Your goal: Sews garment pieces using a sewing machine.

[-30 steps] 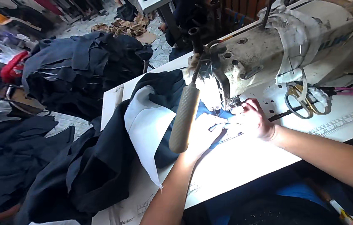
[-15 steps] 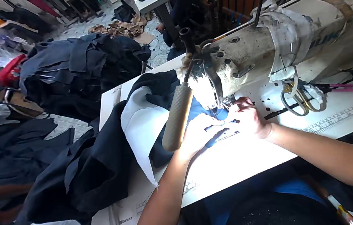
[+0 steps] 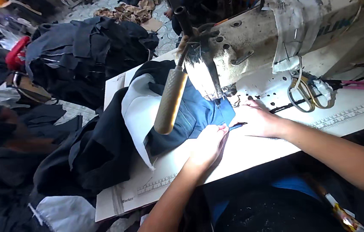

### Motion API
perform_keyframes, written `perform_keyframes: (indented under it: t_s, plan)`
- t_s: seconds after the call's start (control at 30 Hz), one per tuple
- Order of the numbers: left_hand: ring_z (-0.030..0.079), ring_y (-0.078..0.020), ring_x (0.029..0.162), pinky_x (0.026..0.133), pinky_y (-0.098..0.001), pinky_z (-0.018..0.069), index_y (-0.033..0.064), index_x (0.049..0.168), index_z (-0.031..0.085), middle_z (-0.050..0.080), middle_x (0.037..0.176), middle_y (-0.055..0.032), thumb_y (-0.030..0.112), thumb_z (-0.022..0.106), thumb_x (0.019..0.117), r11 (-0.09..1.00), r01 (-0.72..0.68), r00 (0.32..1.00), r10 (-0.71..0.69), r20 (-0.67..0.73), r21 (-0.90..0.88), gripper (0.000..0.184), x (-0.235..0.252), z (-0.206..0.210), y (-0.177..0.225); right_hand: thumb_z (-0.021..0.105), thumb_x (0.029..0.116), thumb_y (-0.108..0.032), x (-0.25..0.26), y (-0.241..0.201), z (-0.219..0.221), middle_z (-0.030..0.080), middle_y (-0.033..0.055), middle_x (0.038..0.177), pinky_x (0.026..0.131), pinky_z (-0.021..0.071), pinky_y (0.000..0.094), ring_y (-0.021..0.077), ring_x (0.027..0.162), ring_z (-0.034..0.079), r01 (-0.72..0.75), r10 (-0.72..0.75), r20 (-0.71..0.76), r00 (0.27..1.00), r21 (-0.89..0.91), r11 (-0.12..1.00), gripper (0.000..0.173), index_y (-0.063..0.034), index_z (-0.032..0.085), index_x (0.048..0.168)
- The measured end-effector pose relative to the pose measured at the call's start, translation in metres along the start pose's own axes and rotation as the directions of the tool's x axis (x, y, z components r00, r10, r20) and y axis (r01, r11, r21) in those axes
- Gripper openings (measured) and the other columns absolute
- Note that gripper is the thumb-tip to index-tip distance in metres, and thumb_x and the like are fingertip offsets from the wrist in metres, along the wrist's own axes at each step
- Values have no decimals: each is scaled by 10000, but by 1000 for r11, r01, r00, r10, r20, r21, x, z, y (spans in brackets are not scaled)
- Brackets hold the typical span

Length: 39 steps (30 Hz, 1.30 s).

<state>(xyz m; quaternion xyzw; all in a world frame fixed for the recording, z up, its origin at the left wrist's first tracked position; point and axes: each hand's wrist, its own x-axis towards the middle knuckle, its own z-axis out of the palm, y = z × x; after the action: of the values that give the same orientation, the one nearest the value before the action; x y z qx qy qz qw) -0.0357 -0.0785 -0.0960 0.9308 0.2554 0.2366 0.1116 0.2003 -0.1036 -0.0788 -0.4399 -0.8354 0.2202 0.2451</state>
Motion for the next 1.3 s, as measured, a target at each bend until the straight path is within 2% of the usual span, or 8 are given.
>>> perform_keyframes:
  t_s: [0.1,0.37,0.53,0.83,0.97,1.1,1.2,1.3]
  plan:
    - [738,-274,1029,927,-356,568,26,1004,784,774,1096,-110,62,608,931,1000,13,1000,-13,-26,-26,194,0,2,-3,695,853,-129,0,3,3,713,119,893,1009,372,555,293,967,661,22,-22,-29,999,-7,1000,169,-105,812,973]
    - [741,-314,955,878,-468,570,45,1008,796,774,1036,-126,74,604,918,997,-33,999,31,21,73,214,4,-5,2,563,972,-262,-5,9,13,632,66,804,979,393,521,254,894,638,171,-193,-73,978,-233,957,270,-133,786,892]
    - [742,-230,968,926,-488,506,115,1000,802,785,1034,-45,158,595,939,986,62,997,-67,25,157,220,6,-11,10,548,989,-157,-2,0,0,663,143,891,1028,369,572,316,964,652,90,-82,65,995,-143,986,250,-60,777,1017]
    - [719,-281,909,867,-548,457,107,936,807,775,978,-72,142,663,929,985,104,994,-108,20,136,148,35,-20,-15,592,999,-105,33,2,-19,710,181,1073,1083,302,567,339,1111,629,-58,121,219,968,-277,959,219,-43,770,1109]
    - [710,-269,964,915,-571,407,103,925,812,774,1005,-81,140,676,938,987,148,987,-151,60,54,142,51,-24,-35,679,913,-25,34,29,0,744,181,1054,1083,337,543,352,1087,665,-61,56,-27,998,-304,951,151,-25,793,1011]
    - [673,-266,1038,1001,-558,360,205,993,817,771,1030,-34,294,647,972,982,159,979,-171,109,106,193,52,-6,-76,656,899,-9,30,29,-10,733,202,996,1015,402,571,375,1009,679,-81,32,-147,989,-344,935,159,11,773,1004]
    - [658,-276,1077,1023,-553,377,153,1022,813,755,1067,-45,238,644,991,970,234,958,-243,150,70,192,66,-11,-72,686,961,-153,10,-3,-50,694,218,1234,1037,421,606,409,1187,631,-344,364,-15,931,-371,863,335,-11,700,1265]
    - [667,-297,1029,992,-565,367,84,833,791,768,974,-61,107,703,908,967,244,969,-245,-17,-69,118,68,-1,-70,637,968,-170,-43,2,-65,693,254,1145,877,550,579,421,1006,685,-527,454,-277,847,-330,783,329,5,691,1241]
